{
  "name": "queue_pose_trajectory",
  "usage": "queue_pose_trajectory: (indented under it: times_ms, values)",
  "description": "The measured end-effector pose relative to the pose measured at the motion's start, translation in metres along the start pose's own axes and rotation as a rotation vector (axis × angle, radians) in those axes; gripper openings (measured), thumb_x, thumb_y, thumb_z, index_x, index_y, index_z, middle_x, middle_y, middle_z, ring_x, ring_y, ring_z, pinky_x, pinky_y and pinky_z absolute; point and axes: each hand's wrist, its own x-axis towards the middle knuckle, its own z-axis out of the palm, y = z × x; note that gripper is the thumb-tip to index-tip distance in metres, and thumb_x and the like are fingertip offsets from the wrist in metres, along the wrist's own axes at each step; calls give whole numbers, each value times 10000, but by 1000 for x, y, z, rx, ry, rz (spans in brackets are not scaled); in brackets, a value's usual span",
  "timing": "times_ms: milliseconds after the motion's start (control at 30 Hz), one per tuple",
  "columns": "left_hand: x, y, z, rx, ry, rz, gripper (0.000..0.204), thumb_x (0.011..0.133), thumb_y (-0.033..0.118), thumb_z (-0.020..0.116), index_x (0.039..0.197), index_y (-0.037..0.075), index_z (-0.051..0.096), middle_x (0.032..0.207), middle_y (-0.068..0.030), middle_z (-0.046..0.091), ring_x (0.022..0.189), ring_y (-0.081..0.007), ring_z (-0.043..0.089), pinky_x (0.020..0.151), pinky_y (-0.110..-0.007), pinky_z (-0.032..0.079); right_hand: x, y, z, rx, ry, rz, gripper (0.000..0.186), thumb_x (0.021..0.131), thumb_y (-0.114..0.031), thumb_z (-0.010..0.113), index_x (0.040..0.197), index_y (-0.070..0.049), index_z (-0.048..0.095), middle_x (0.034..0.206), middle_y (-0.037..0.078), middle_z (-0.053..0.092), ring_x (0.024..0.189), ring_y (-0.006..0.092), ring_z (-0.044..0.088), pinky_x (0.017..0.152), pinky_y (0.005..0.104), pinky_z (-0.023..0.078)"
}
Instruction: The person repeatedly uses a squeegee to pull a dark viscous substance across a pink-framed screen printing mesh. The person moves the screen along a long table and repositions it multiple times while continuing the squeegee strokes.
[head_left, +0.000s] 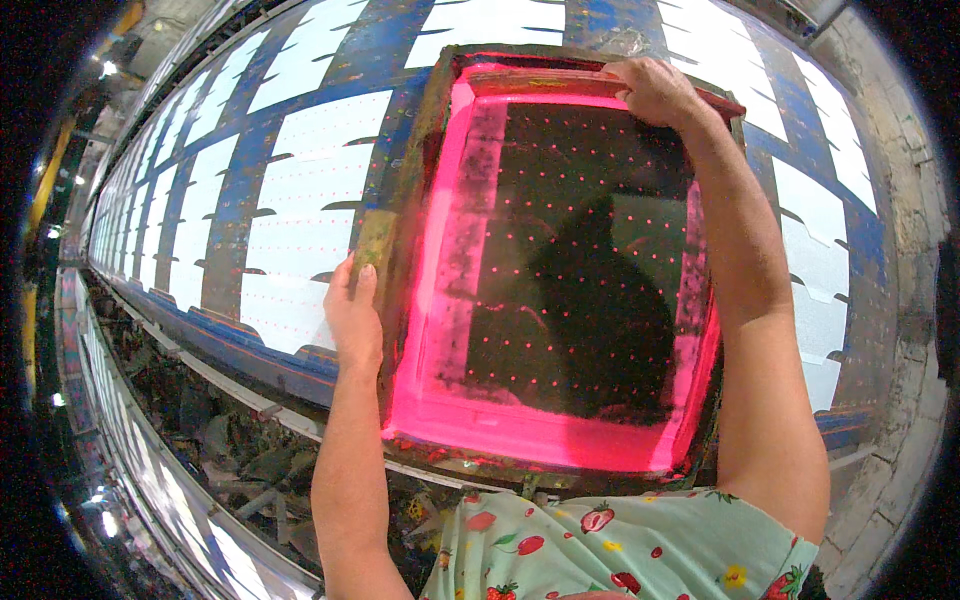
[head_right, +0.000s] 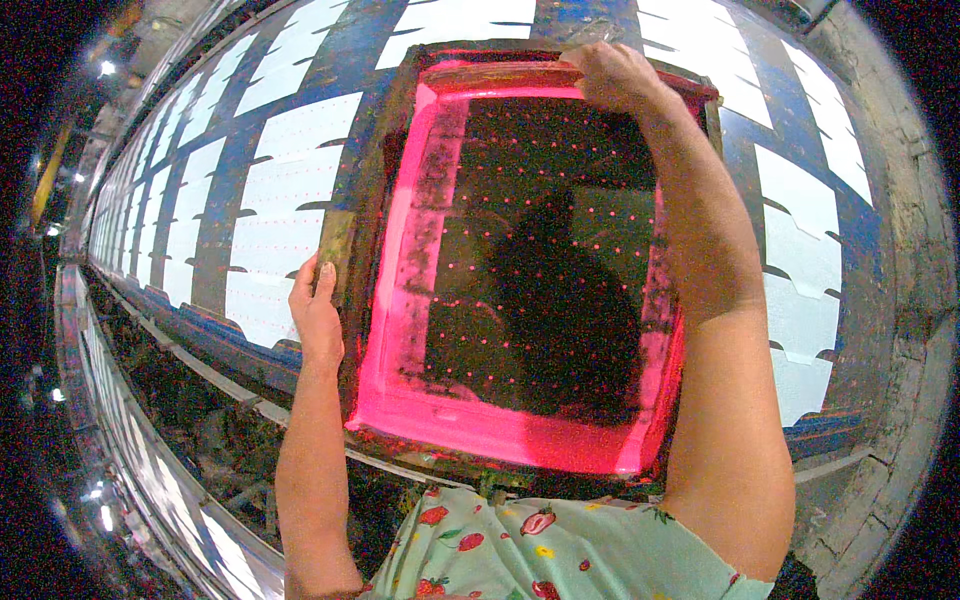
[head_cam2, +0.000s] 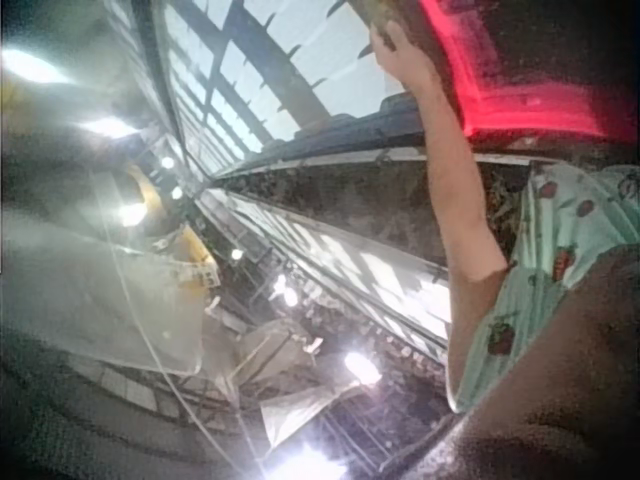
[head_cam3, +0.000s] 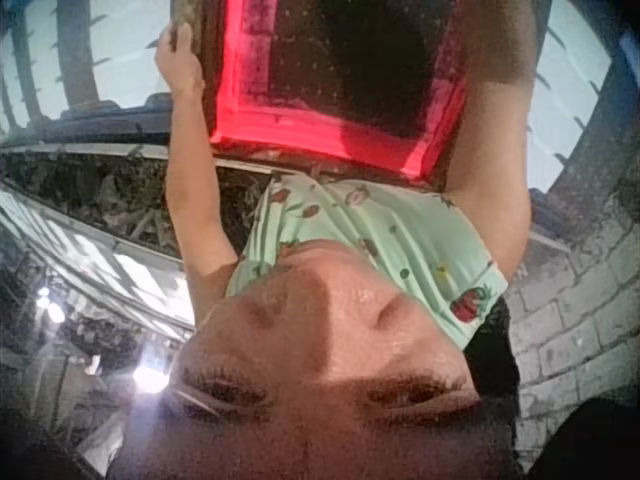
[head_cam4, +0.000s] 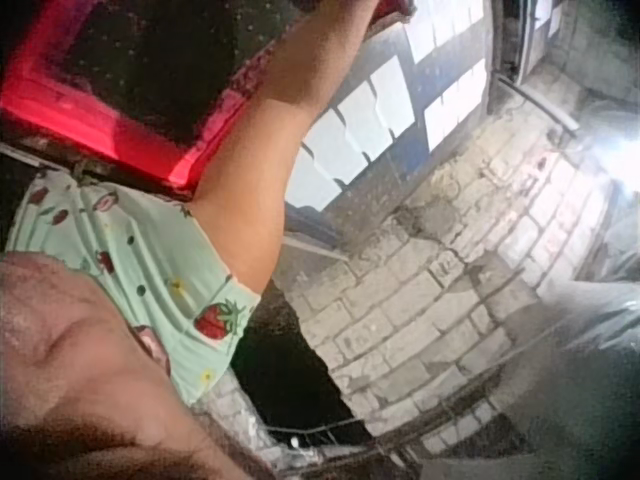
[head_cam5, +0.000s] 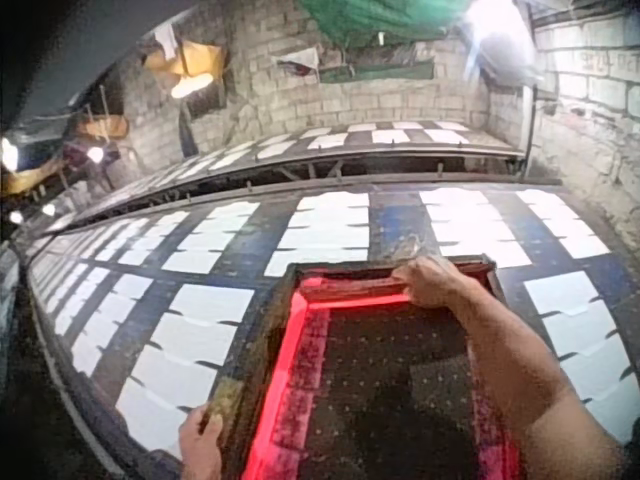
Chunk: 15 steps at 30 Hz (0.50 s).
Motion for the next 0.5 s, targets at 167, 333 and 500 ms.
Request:
queue_pose_trajectory:
  times_ms: [167,333,500]
  values:
    - [0,3,4,-27,38,-7,358,1124,214,677,1381,-34,706,1227,-87,742,1098,-164,664,987,-340,537,5,-2,-1,19,26,60,415,918,-128,638,1308,-190,766,1222,212,797,1198,427,754,1045,560,602]
    - [3,6,2,170,21,-25,417,1109,301,688,1287,-74,731,1160,-167,761,1065,-243,687,967,-394,529,-9,-23,3,-36,37,56,388,930,-139,620,1286,-173,769,1212,193,805,1172,429,762,1019,571,612]
    - [8,-3,3,177,55,-4,504,1079,384,713,1245,-90,747,1160,-241,777,1080,-329,716,990,-450,533,-66,-66,-16,49,-63,50,282,921,-142,641,1166,-164,781,1111,171,817,1095,427,781,952,571,630]
